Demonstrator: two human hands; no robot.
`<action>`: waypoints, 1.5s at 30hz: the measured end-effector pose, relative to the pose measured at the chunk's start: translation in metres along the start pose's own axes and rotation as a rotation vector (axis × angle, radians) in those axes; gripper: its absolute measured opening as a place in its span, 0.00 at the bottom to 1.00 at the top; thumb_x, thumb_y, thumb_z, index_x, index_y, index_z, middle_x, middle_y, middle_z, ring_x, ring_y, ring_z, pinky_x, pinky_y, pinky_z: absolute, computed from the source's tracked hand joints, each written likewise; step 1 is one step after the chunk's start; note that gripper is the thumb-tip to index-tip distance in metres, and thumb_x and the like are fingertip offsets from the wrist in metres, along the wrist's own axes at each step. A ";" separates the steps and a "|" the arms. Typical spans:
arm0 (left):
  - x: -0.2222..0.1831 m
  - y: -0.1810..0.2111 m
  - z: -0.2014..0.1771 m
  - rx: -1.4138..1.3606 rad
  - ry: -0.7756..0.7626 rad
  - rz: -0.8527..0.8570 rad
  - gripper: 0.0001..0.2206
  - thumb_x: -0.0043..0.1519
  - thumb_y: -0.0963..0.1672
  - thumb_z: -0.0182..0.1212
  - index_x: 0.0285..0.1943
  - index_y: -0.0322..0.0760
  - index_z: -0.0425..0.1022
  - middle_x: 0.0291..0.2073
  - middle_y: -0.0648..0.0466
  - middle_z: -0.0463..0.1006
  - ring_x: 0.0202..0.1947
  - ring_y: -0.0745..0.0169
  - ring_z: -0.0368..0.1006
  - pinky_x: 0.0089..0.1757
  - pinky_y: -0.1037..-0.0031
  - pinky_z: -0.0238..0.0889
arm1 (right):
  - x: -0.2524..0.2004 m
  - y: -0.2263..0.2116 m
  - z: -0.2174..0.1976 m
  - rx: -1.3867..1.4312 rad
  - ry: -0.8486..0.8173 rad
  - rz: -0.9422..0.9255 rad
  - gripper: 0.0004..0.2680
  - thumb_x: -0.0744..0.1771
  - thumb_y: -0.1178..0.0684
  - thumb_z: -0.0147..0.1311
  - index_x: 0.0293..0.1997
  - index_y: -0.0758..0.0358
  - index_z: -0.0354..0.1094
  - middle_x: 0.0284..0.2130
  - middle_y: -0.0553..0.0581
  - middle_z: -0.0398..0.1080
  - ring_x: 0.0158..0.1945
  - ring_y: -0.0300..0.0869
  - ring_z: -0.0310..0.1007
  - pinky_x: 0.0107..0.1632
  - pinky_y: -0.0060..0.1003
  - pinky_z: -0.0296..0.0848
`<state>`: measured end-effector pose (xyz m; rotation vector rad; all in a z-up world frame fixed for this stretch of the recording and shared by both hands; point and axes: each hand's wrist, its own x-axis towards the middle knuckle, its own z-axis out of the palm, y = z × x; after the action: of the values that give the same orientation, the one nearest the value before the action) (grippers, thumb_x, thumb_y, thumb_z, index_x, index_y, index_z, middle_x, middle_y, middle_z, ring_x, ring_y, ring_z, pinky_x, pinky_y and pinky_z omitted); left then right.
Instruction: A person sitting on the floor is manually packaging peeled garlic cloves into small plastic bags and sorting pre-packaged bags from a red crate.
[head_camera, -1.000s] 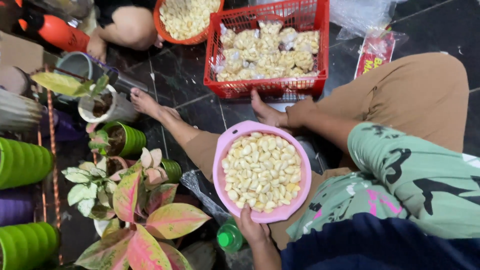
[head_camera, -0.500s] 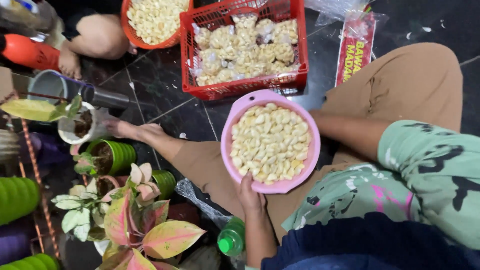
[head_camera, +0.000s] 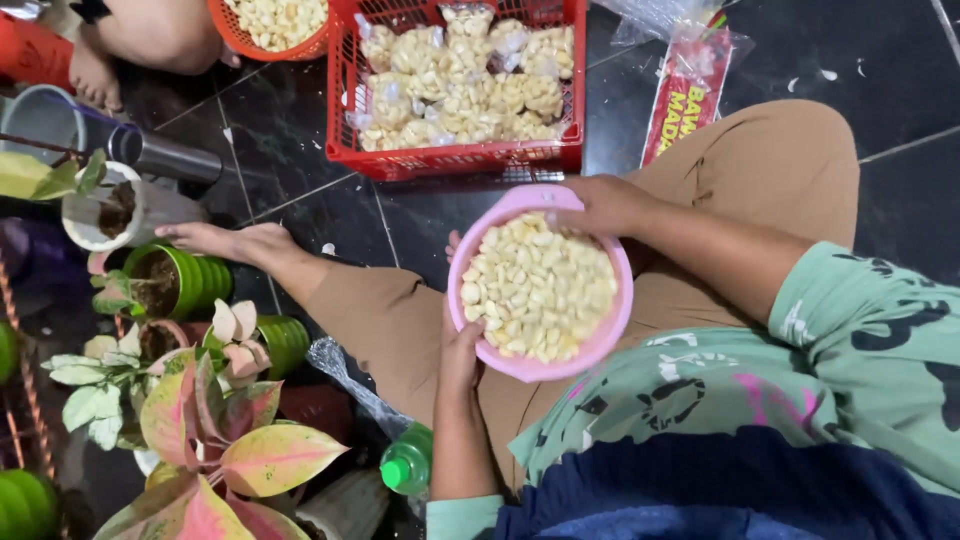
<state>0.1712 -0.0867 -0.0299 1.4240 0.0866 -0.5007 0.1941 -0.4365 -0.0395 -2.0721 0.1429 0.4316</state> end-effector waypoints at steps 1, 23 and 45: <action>0.001 0.006 0.001 0.022 -0.037 0.012 0.39 0.52 0.38 0.59 0.77 0.30 0.55 0.70 0.33 0.62 0.67 0.40 0.57 0.63 0.48 0.56 | -0.006 -0.015 0.002 -0.140 0.004 0.055 0.20 0.65 0.36 0.58 0.58 0.53 0.72 0.42 0.67 0.79 0.50 0.64 0.78 0.54 0.56 0.75; 0.045 -0.052 -0.040 -0.278 0.242 0.092 0.22 0.74 0.51 0.41 0.65 0.32 0.70 0.34 0.49 0.79 0.31 0.65 0.79 0.30 0.79 0.77 | -0.001 -0.021 -0.007 -0.007 0.208 0.015 0.13 0.70 0.39 0.50 0.42 0.56 0.74 0.30 0.62 0.77 0.43 0.58 0.78 0.49 0.50 0.73; 0.112 -0.065 -0.046 -0.094 0.003 -0.169 0.12 0.66 0.46 0.63 0.53 0.36 0.79 0.33 0.46 0.82 0.34 0.57 0.80 0.39 0.69 0.75 | 0.272 0.046 0.011 -0.416 0.138 0.097 0.20 0.61 0.37 0.62 0.57 0.46 0.71 0.52 0.61 0.74 0.59 0.57 0.72 0.59 0.52 0.71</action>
<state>0.2572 -0.0782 -0.1364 1.3316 0.2310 -0.6258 0.4323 -0.4309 -0.1798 -2.5135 0.2545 0.4014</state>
